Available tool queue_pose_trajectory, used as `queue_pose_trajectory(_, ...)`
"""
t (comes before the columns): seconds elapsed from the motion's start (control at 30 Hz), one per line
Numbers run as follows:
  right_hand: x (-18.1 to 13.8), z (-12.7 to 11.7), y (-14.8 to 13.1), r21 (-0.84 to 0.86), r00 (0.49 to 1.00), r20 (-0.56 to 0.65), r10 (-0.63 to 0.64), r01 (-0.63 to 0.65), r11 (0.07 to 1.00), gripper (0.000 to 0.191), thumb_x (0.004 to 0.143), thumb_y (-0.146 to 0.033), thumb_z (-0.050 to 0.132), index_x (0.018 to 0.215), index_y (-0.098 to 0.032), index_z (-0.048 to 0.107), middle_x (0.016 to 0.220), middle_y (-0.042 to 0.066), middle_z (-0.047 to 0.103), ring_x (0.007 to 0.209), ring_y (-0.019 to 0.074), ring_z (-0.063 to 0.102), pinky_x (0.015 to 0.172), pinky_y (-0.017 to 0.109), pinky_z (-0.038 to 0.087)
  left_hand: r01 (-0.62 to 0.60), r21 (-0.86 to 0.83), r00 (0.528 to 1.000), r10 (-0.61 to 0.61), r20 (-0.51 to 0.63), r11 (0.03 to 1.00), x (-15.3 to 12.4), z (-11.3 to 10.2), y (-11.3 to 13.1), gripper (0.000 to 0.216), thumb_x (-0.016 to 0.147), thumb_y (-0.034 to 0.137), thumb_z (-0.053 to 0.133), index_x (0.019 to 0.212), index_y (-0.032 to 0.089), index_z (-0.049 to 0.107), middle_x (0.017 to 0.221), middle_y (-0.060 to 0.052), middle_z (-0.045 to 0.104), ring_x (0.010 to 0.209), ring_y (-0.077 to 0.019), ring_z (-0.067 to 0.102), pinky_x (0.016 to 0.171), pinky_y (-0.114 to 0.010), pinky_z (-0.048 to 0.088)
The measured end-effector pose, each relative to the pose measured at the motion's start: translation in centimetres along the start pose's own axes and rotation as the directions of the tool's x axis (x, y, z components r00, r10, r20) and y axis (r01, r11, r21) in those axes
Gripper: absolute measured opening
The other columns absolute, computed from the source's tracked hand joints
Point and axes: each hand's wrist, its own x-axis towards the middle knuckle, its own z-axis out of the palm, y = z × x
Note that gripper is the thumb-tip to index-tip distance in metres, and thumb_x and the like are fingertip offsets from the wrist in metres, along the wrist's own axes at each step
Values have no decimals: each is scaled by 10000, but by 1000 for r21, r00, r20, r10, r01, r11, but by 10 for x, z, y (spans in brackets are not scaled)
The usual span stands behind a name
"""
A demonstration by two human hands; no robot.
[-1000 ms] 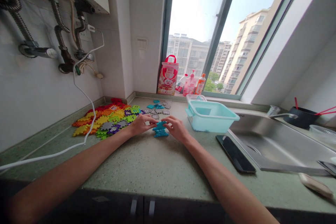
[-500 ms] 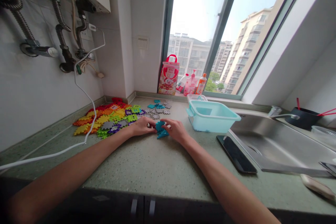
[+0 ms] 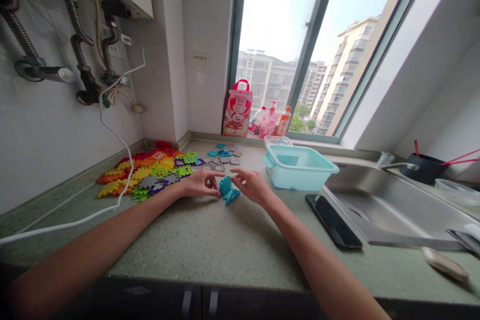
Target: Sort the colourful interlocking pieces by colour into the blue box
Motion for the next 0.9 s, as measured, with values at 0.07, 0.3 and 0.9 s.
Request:
queue_pose_trajectory(0.07, -1, 0, -5, -36, 997, 61, 38, -36, 999, 385, 924, -486, 720, 1261, -299, 714, 924, -1, 826, 788, 209, 793, 741, 297, 610, 10, -20, 1000, -10, 6, 1000, 0, 2, 0, 808, 743, 393, 847, 1469, 142, 596, 889, -58, 811, 769, -179, 719, 697, -254, 478)
queue_pose_trajectory(0.3, -1, -1, -8, -105, 996, 46, 81, -76, 992, 538, 870, -585, 752, 1317, -293, 682, 990, 11, 825, 881, 229, 795, 786, 316, 602, 9, 89, 999, -5, -46, 996, -4, -16, 9, 797, 805, 435, 806, 1513, 185, 540, 898, -31, 801, 772, -183, 707, 732, -270, 500)
queue_pose_trajectory(0.9, 2, -5, 6, -170, 991, -20, 134, -135, 976, 414, 1052, -532, 483, 1276, -264, 707, 953, 23, 822, 861, 208, 778, 772, 283, 525, 568, 734, 822, -207, -531, 374, -16, -73, -40, 576, 992, 551, 476, 1395, 177, 649, 1382, -232, 626, 1301, -426, 520, 1106, -588, 316)
